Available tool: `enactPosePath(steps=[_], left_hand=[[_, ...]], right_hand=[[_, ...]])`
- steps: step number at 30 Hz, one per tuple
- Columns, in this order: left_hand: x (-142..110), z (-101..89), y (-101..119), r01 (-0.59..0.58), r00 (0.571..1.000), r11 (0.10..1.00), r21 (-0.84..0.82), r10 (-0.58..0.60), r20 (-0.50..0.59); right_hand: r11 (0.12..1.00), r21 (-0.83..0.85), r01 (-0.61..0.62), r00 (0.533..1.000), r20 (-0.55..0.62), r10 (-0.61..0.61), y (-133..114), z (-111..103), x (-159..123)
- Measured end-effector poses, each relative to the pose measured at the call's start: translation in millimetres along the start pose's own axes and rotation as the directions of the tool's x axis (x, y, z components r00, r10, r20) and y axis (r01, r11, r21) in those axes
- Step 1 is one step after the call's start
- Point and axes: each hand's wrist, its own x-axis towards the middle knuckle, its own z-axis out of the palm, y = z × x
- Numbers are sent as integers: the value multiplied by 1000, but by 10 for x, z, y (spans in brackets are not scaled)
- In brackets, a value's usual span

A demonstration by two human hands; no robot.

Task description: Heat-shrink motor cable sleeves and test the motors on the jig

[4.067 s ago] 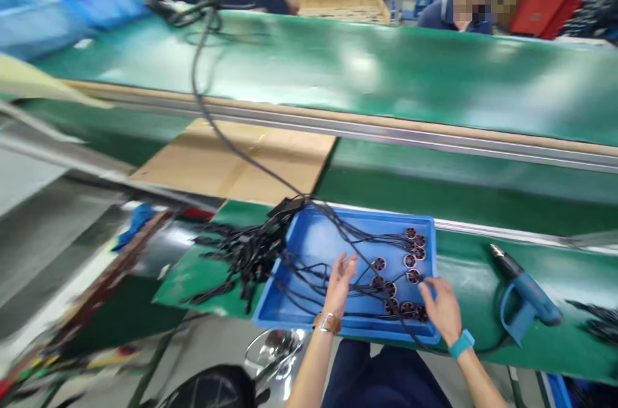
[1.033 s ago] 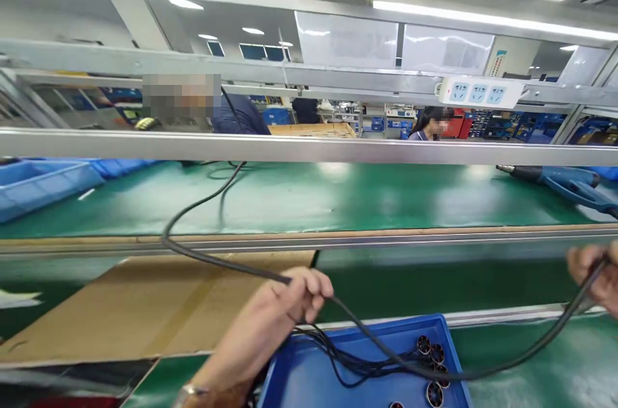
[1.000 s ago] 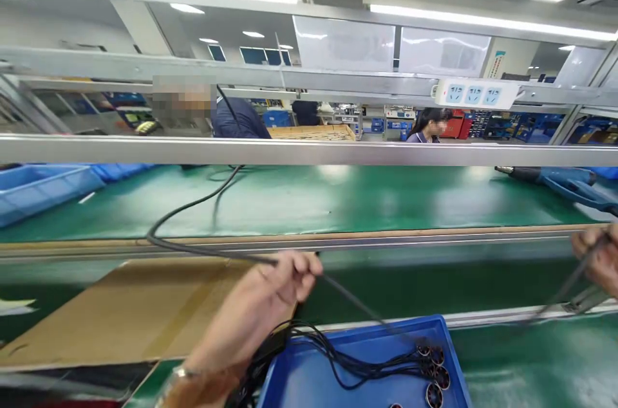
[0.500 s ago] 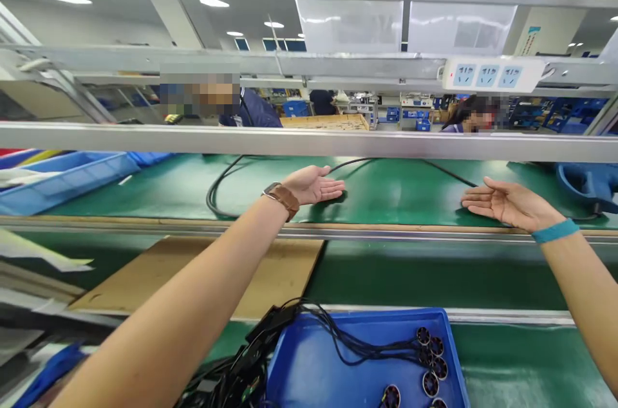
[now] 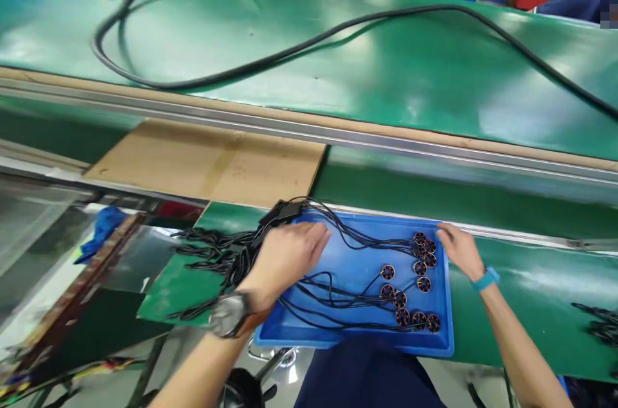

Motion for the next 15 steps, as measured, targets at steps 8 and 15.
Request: enactPosePath(steps=[8,15], left_hand=[[104,937,-1781,-372,914,766,524,204,351],[418,1219,-2001,-324,933,882,343,238,271]], right_hand=[[960,-243,-141,923,319,216,476,1106,243],[921,-313,-230,962,68,263,439,1015,-301]])
